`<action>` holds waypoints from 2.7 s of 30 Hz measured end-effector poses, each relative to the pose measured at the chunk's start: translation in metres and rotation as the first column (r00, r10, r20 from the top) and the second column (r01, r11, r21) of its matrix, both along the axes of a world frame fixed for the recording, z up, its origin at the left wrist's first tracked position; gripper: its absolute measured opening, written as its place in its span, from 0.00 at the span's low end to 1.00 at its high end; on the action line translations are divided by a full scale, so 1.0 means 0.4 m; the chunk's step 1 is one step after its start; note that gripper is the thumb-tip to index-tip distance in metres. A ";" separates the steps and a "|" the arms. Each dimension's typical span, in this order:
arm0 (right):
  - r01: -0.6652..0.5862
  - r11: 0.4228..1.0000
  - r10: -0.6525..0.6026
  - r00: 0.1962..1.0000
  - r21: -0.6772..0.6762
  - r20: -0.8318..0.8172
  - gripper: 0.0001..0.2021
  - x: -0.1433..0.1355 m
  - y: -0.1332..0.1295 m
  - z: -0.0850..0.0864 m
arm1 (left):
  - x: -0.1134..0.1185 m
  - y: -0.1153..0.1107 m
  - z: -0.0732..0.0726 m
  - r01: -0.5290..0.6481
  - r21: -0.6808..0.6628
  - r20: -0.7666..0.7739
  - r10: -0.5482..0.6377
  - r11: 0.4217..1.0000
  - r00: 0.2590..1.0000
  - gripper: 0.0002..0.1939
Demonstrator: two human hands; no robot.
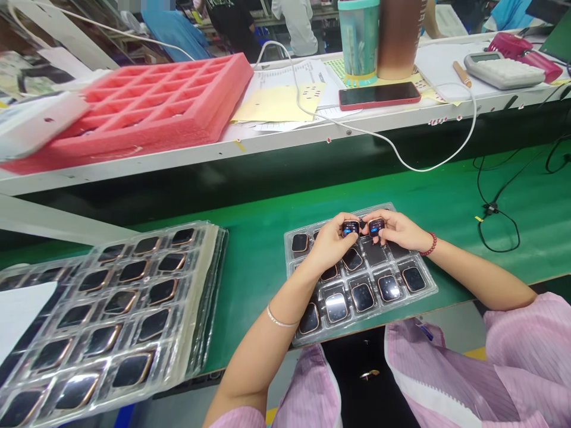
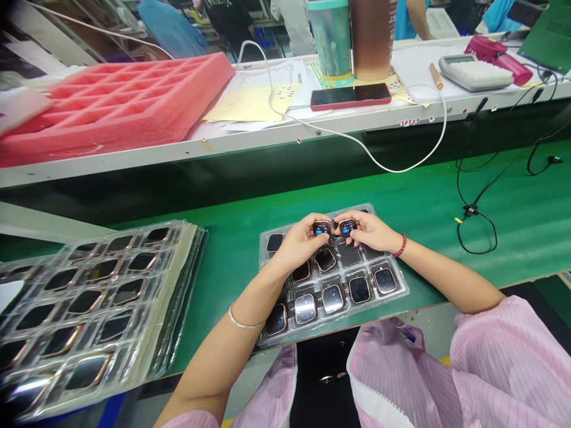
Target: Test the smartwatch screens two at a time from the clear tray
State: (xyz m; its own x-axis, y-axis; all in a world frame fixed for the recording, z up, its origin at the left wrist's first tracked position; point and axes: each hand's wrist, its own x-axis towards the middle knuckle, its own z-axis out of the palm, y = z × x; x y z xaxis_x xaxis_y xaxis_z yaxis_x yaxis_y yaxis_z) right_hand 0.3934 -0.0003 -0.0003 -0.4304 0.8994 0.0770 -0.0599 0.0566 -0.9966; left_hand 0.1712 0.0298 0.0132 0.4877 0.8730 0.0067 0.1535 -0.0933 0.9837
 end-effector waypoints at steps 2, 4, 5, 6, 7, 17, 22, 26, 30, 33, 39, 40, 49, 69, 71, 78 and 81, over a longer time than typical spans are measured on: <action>-0.007 1.000 0.007 1.000 0.007 -0.008 0.21 0.001 0.001 -0.004 | 0.000 0.000 0.001 0.015 0.014 0.010 -0.015 1.000 1.000 0.18; 0.001 1.000 -0.001 1.000 -0.017 -0.017 0.15 0.002 0.001 -0.005 | 0.000 -0.001 0.006 0.038 -0.018 0.024 -0.037 0.999 0.999 0.14; 0.008 0.999 -0.009 1.000 -0.033 -0.023 0.13 0.002 0.001 -0.006 | 0.000 -0.002 0.008 0.042 -0.042 0.029 -0.041 0.998 0.999 0.11; 0.017 0.999 -0.018 0.999 -0.047 -0.030 0.13 0.002 0.001 -0.006 | -0.001 -0.002 0.011 0.039 -0.062 0.033 -0.037 0.997 0.999 0.11; 0.025 0.998 -0.027 0.999 -0.056 -0.033 0.13 0.002 0.001 -0.005 | -0.001 -0.002 0.013 0.030 -0.077 0.034 -0.027 0.997 0.999 0.13; 0.044 0.998 -0.046 0.998 -0.047 -0.035 0.13 0.001 0.002 -0.003 | -0.001 0.001 0.004 0.015 -0.081 0.019 -0.014 0.997 1.000 0.15; 0.048 0.999 -0.048 0.999 -0.006 -0.010 0.16 -0.001 0.002 -0.006 | -0.001 0.004 -0.002 0.010 -0.062 0.059 -0.006 0.998 0.998 0.21; 0.027 0.999 -0.027 1.000 0.028 0.007 0.22 0.000 0.000 -0.005 | 0.000 0.001 -0.003 0.036 -0.065 0.072 -0.031 0.997 0.997 0.21; 0.024 0.999 -0.024 1.000 0.021 -0.002 0.19 0.000 -0.001 -0.002 | 0.001 -0.003 0.005 0.033 -0.058 0.039 -0.030 0.998 0.999 0.20; 0.043 0.999 -0.043 0.999 -0.008 -0.014 0.14 -0.004 0.000 -0.003 | 0.002 -0.005 0.014 0.050 -0.076 0.026 -0.048 0.996 0.999 0.17; 0.030 0.998 -0.032 0.999 -0.051 -0.038 0.13 -0.014 0.008 -0.014 | -0.001 -0.003 0.026 0.058 -0.074 0.001 -0.058 0.996 0.998 0.17; 0.030 0.998 -0.032 0.999 -0.057 -0.037 0.13 -0.014 0.010 -0.016 | -0.001 -0.002 0.026 0.057 -0.078 -0.003 -0.057 0.995 0.998 0.18; 0.034 0.998 -0.036 0.999 -0.051 -0.034 0.14 -0.013 0.013 -0.022 | -0.001 0.004 0.019 0.067 -0.098 0.007 -0.067 0.993 0.998 0.17; 0.043 0.998 -0.044 0.998 -0.037 -0.036 0.15 -0.010 0.011 -0.015 | 0.003 0.007 0.007 0.032 -0.094 0.028 -0.030 0.995 0.999 0.18; 0.083 0.996 -0.084 0.993 -0.014 -0.078 0.21 -0.009 0.008 -0.014 | 0.003 0.008 0.002 -0.009 -0.083 0.040 0.012 0.997 0.999 0.21; 0.057 0.998 -0.057 0.998 0.022 -0.004 0.18 -0.003 -0.001 -0.004 | 0.001 0.006 -0.003 -0.036 -0.069 0.042 0.039 0.997 0.998 0.17; 0.049 0.998 -0.050 0.999 0.042 0.016 0.17 -0.002 -0.004 0.002 | 0.002 0.002 0.004 -0.030 -0.060 0.052 0.033 0.998 0.998 0.17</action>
State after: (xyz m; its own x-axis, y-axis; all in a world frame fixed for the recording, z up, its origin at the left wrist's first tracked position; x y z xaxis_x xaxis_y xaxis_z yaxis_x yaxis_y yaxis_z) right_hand 0.3926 -0.0019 0.0006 -0.3868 0.9158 0.1082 -0.0390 0.1010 -0.9941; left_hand 0.1720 0.0306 0.0149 0.4602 0.8876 -0.0203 0.1033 -0.0308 0.9942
